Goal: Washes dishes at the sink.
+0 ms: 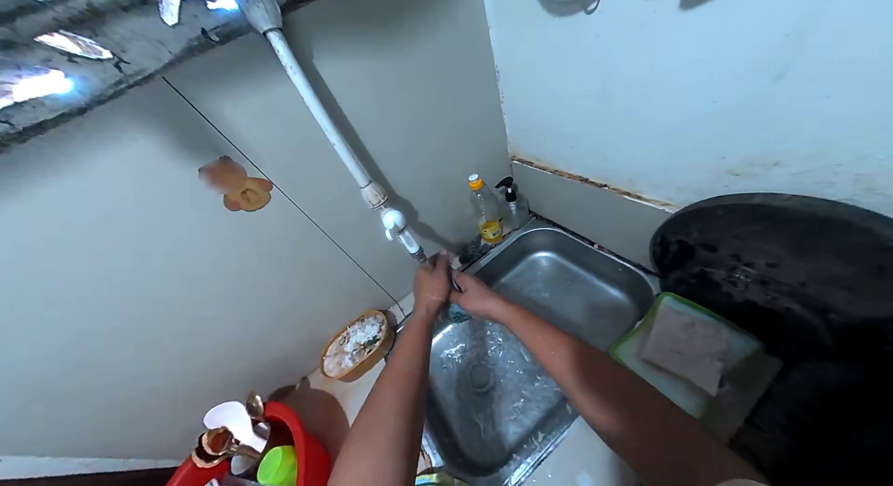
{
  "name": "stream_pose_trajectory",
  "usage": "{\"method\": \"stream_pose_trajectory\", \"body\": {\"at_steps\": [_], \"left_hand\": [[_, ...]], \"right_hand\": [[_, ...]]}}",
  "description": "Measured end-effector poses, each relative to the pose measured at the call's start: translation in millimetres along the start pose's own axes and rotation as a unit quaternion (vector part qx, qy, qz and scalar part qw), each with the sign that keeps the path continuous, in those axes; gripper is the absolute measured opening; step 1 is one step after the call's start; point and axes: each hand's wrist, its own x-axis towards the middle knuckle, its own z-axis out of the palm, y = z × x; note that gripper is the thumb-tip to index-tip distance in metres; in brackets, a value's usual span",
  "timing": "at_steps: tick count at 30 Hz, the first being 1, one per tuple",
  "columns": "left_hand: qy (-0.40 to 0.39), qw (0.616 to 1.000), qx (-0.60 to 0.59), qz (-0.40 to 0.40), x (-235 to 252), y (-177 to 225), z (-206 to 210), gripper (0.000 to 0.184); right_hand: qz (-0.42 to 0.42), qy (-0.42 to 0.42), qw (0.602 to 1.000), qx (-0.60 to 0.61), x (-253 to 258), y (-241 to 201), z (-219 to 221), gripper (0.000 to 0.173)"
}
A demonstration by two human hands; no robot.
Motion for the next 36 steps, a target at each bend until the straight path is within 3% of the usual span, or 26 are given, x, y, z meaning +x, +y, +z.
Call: {"method": "stream_pose_trajectory", "body": {"at_steps": [3,6,9,11,13,14,16,19,21,23,25,27,30,33,36], "left_hand": [[-0.038,0.99,-0.118,-0.062,3.8,-18.8,-21.3,0.055],[0.019,0.952,-0.262,-0.154,-20.9,-30.1,-18.5,0.067],[0.081,0.953,-0.246,-0.158,-54.1,-21.5,-0.4,0.062],[0.077,0.957,-0.248,-0.131,-70.6,-10.6,9.2,0.06],[0.054,0.95,-0.279,-0.128,-78.0,-1.6,11.3,0.072],[0.048,0.947,-0.287,-0.137,-78.7,1.2,9.1,0.077],[0.038,0.938,-0.306,-0.161,-75.9,1.4,-3.5,0.079],[0.078,0.926,-0.318,-0.187,-63.2,-8.0,-24.9,0.062],[0.093,0.921,-0.302,-0.228,-61.7,-15.7,-43.3,0.06],[0.078,0.915,-0.299,-0.261,-67.0,-20.0,-51.4,0.063],[0.046,0.898,-0.322,-0.297,-71.7,-25.5,-51.0,0.066],[0.014,0.863,-0.374,-0.339,-76.8,-32.3,-44.0,0.063],[-0.019,0.835,-0.432,-0.34,-77.4,-38.2,-21.3,0.049],[-0.022,0.842,-0.433,-0.321,-69.8,-33.1,-1.2,0.039],[-0.017,0.902,-0.33,-0.279,-51.7,-21.6,7.6,0.04]], "right_hand": [[0.044,0.034,0.98,0.189,-2.0,-9.9,-2.6,0.044],[0.094,0.111,0.956,0.256,2.4,-26.4,-3.7,0.055],[0.174,0.157,0.954,0.187,22.1,-36.6,2.1,0.059],[0.203,0.144,0.966,0.074,33.1,-40.9,9.4,0.055],[0.201,0.098,0.974,-0.028,35.0,-49.2,18.1,0.048],[0.188,0.074,0.978,-0.057,33.3,-52.0,23.0,0.046],[0.144,0.017,0.986,-0.082,22.8,-51.9,31.1,0.058],[0.05,-0.066,0.989,-0.12,-2.6,-36.4,32.6,0.074],[-0.013,-0.112,0.968,-0.222,-17.6,-23.8,21.3,0.073],[-0.063,-0.14,0.922,-0.356,-16.0,-8.7,2.4,0.072],[-0.1,-0.118,0.892,-0.425,-7.6,-9.8,-14.3,0.063],[-0.108,-0.033,0.9,-0.42,-3.9,-32.7,-28.8,0.041],[-0.134,0.099,0.924,-0.343,-0.5,-86.9,-50.4,0.043],[-0.243,0.06,0.917,-0.31,12.1,-126.3,-59.8,0.054],[-0.28,-0.019,0.904,-0.322,29.1,-149.0,-63.0,0.052]]}}
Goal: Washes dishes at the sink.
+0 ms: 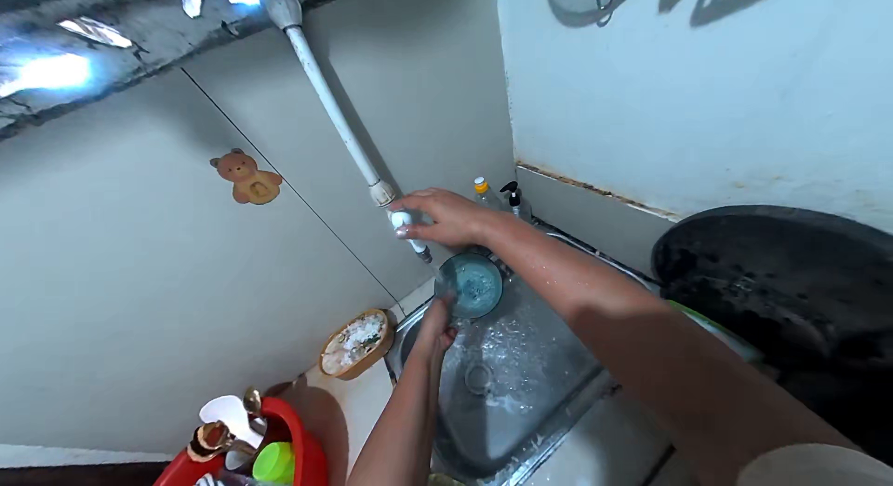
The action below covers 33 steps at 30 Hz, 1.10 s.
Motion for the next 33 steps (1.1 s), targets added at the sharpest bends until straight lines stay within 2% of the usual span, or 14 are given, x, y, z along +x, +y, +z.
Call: {"method": "stream_pose_trajectory", "body": {"at_steps": [2,4,6,9,11,13,20,21,23,25,26,29,31,33], "left_hand": [[0.009,0.992,0.118,0.051,7.8,13.0,3.7,0.046],[0.032,0.96,0.253,0.114,13.4,23.8,3.2,0.047],[0.054,0.897,0.403,0.175,15.1,33.0,-0.9,0.042],[0.086,0.817,0.536,0.194,-6.2,44.5,-1.4,0.041],[0.091,0.768,0.6,0.205,-19.3,44.9,-4.2,0.044],[0.086,0.711,0.652,0.25,-28.4,36.9,-13.5,0.047],[-0.001,0.521,0.696,0.494,-70.5,-4.6,-74.8,0.043],[-0.022,0.504,0.7,0.506,-76.0,-6.7,-85.5,0.043],[-0.052,0.492,0.703,0.511,-89.9,-8.7,-106.6,0.042],[-0.048,0.497,0.694,0.519,-101.7,-11.1,-128.6,0.042],[-0.027,0.515,0.682,0.519,-107.6,-12.2,-140.5,0.043],[0.085,0.602,0.609,0.509,-125.2,-12.0,-178.5,0.051],[0.159,0.629,0.564,0.511,-134.1,-9.2,-203.4,0.059],[0.199,0.614,0.548,0.533,-141.9,-11.6,-230.2,0.063]], "right_hand": [[-0.002,-0.036,0.999,-0.025,10.1,-0.8,-4.8,0.05],[0.008,-0.056,0.996,-0.07,16.7,-2.3,-5.4,0.051],[0.024,-0.072,0.991,-0.111,21.8,-10.5,-3.9,0.053],[0.035,-0.055,0.985,-0.162,31.5,-20.9,6.6,0.057],[0.061,-0.035,0.978,-0.195,39.0,-31.2,14.6,0.063],[0.103,-0.019,0.97,-0.221,46.1,-43.2,20.9,0.068],[0.203,0.041,0.951,-0.228,56.8,-60.5,36.3,0.072],[0.211,0.052,0.948,-0.233,56.8,-61.5,39.7,0.075],[0.227,0.078,0.943,-0.232,53.6,-63.1,48.1,0.081],[0.238,0.137,0.942,-0.192,42.5,-60.1,57.5,0.079],[0.244,0.177,0.942,-0.146,32.3,-59.0,63.9,0.078],[0.297,0.261,0.918,0.028,-21.7,-72.0,111.5,0.078],[0.384,0.21,0.874,0.213,-57.5,-98.2,160.6,0.068],[0.438,0.09,0.782,0.434,-73.1,-134.1,200.9,0.064]]}}
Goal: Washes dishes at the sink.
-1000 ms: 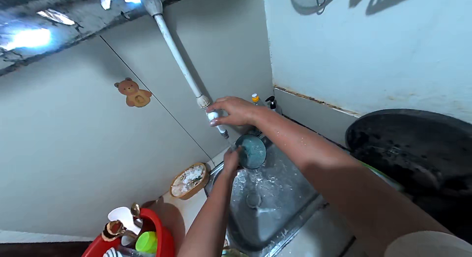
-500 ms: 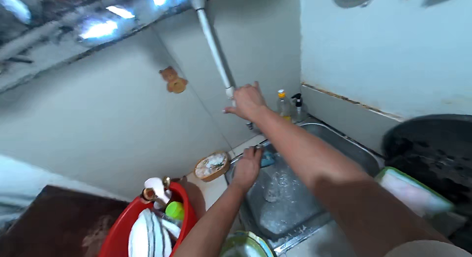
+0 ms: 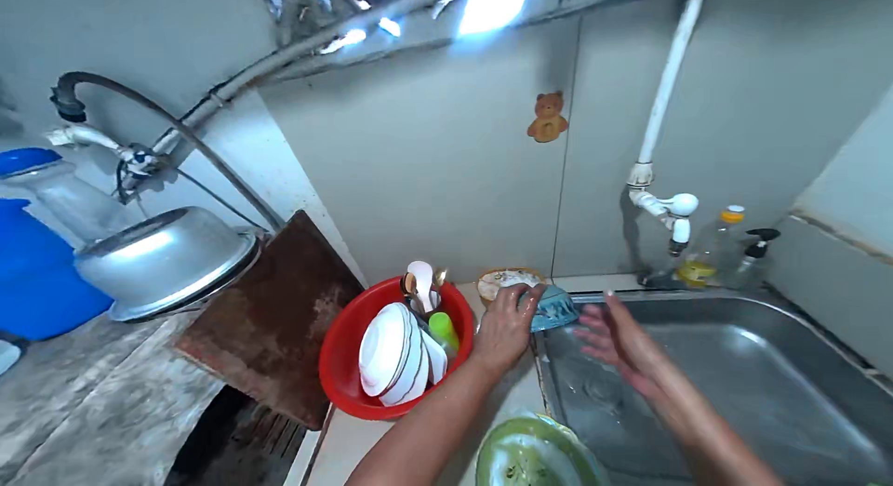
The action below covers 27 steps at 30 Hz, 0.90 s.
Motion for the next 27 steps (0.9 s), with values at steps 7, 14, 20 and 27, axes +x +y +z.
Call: {"method": "stream_pose_trajectory", "body": {"at_steps": [7,14,20,27], "left_hand": [[-0.019,0.998,-0.052,-0.026,-57.9,-48.4,-37.1,0.081],[-0.157,0.93,-0.001,-0.333,-116.3,-137.0,-85.0,0.109],[-0.247,0.887,0.104,-0.377,-123.3,-127.8,-66.9,0.121],[-0.205,0.892,0.074,-0.395,-130.9,-139.7,-76.9,0.088]], "right_hand": [[0.008,-0.039,0.973,0.229,-23.3,8.8,99.6,0.047],[-0.051,-0.056,0.964,0.254,2.7,29.7,128.5,0.036],[-0.01,-0.057,0.975,0.215,2.7,45.5,177.3,0.036],[0.042,-0.037,0.982,0.179,-6.3,54.9,205.1,0.037]]}}
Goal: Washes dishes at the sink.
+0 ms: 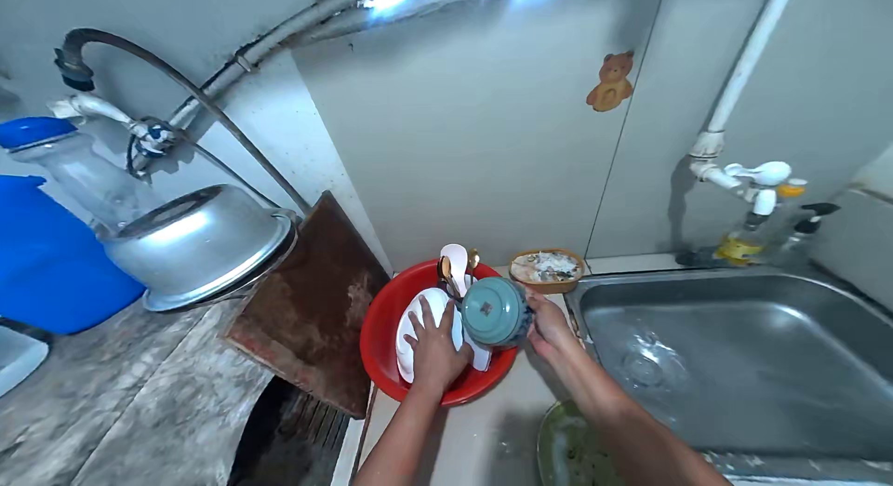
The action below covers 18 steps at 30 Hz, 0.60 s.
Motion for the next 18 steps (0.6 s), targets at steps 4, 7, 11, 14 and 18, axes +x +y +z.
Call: {"method": "stream_pose_trajectory", "body": {"at_steps": [4,7,11,14,18], "left_hand": [[0.017,1.0,-0.004,0.015,5.0,-5.8,-3.0,0.08],[0.036,0.999,0.001,0.033,10.0,-13.5,-6.8,0.076],[0.034,0.998,0.007,0.049,11.6,-19.8,-15.9,0.07],[0.023,0.998,0.013,0.053,13.1,-21.4,-20.2,0.07],[0.001,0.998,0.028,0.058,15.9,-22.9,-27.3,0.069]], "right_hand": [[0.024,0.017,1.0,-0.005,-0.6,9.5,4.8,0.036],[0.033,0.026,0.999,-0.015,-2.4,16.7,10.0,0.035],[0.035,0.027,0.998,-0.046,-5.9,19.3,17.1,0.035],[0.02,0.017,0.995,-0.097,-5.0,19.6,18.2,0.037],[0.007,-0.029,0.986,-0.162,-4.5,14.7,18.0,0.038]]}}
